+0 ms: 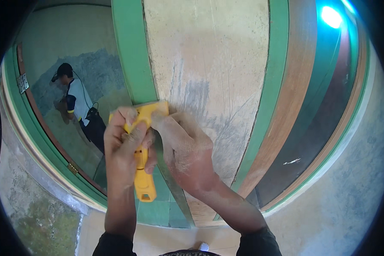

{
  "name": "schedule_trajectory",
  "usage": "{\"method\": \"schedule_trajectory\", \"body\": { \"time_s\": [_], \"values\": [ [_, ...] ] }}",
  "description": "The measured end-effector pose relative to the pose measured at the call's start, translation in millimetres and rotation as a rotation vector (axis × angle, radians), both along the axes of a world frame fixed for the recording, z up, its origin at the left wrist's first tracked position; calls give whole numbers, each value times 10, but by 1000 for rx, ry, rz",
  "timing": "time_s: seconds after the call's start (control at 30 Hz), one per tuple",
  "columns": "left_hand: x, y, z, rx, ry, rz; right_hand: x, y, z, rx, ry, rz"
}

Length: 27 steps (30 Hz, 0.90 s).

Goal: The person scrapes old paint or plaster from a wall using a hand scraper.

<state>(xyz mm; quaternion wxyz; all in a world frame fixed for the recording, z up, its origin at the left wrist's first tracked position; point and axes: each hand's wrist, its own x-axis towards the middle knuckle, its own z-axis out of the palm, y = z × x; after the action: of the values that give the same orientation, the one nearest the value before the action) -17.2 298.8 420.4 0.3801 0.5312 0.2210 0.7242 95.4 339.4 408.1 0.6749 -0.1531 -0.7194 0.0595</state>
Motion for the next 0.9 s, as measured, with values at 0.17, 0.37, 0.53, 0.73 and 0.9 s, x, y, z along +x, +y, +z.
{"method": "schedule_trajectory", "body": {
  "time_s": [0.17, 0.37, 0.53, 0.73, 0.9],
  "values": [
    [-26, -21, 269, -16, 56, -42, -10, 24, 210, 68, 23, 6],
    [-36, -15, 252, -29, 25, -7, -7, 28, 262, 67, -14, -81],
    [13, 4, 248, 40, -12, 39, -76, -41, 293, 17, 67, -5],
    [-17, -17, 585, 69, 126, 11, -71, -15, 460, 67, 68, -55],
    [-58, -8, 327, 22, 60, 16, -103, 16, 340, 85, 74, -46]
  ]
}}
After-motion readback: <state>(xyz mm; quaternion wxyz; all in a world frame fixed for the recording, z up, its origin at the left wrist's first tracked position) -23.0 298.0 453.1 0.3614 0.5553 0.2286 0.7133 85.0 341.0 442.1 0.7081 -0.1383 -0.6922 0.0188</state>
